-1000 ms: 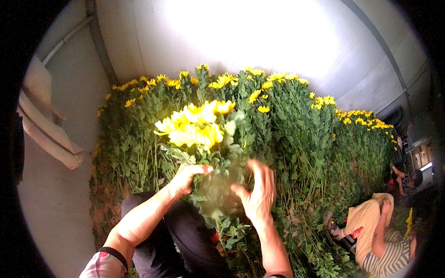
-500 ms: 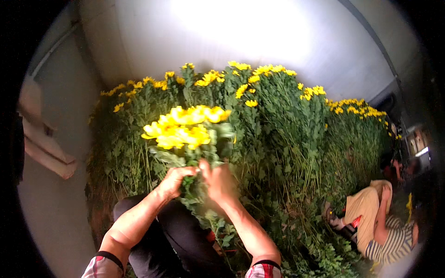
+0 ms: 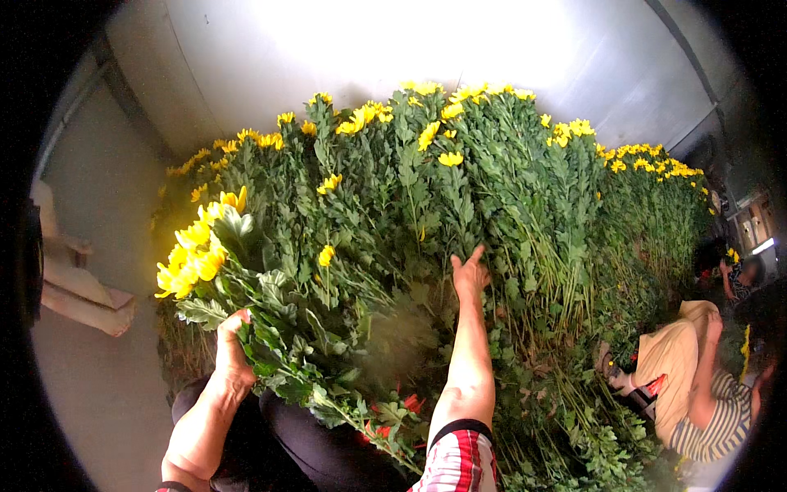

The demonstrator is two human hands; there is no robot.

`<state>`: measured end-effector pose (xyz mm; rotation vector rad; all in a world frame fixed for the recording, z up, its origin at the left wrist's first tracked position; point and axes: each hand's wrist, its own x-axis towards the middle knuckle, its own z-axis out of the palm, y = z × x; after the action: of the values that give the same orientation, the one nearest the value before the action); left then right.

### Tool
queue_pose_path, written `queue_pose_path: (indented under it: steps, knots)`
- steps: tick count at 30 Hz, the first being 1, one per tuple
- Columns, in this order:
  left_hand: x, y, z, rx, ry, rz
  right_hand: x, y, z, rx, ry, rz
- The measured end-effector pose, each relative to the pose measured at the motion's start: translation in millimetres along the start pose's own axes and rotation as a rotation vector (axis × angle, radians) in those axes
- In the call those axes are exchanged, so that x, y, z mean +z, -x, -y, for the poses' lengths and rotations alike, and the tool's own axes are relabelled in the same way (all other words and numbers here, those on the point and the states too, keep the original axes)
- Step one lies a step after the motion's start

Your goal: The person picks up yellow flowers from a pile on the floor, arranges them into a bunch, and secures the bunch with a red rubber band.

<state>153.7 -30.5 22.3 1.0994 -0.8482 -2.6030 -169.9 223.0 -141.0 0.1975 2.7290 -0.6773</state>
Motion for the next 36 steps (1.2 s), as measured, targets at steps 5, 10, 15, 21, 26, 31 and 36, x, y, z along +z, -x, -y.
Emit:
queue_pose_path:
  steps: [5,10,15,21,26,31,36]
  knots:
    - [-7,-26,-1,-0.015,0.024,-0.043,55,-1,-7,-0.357,-0.221,-0.319]
    - [13,-50,3,-0.030,-0.018,-0.082,-18,66,11,-0.293,-0.664,-0.180]
    - [38,-46,-6,0.062,0.096,0.001,-78,190,19,-0.666,-0.568,-0.188]
    - [63,-26,4,0.026,0.114,0.128,-36,263,8,-0.823,-0.195,0.037]
    - [54,-27,15,0.087,0.058,0.289,-48,281,8,-1.017,-0.085,-0.211]
    - [58,-5,11,0.342,-0.100,0.339,-40,293,9,-1.047,0.105,-0.023]
    - [44,-10,7,0.426,-0.022,0.291,-53,307,20,-0.999,0.248,0.010]
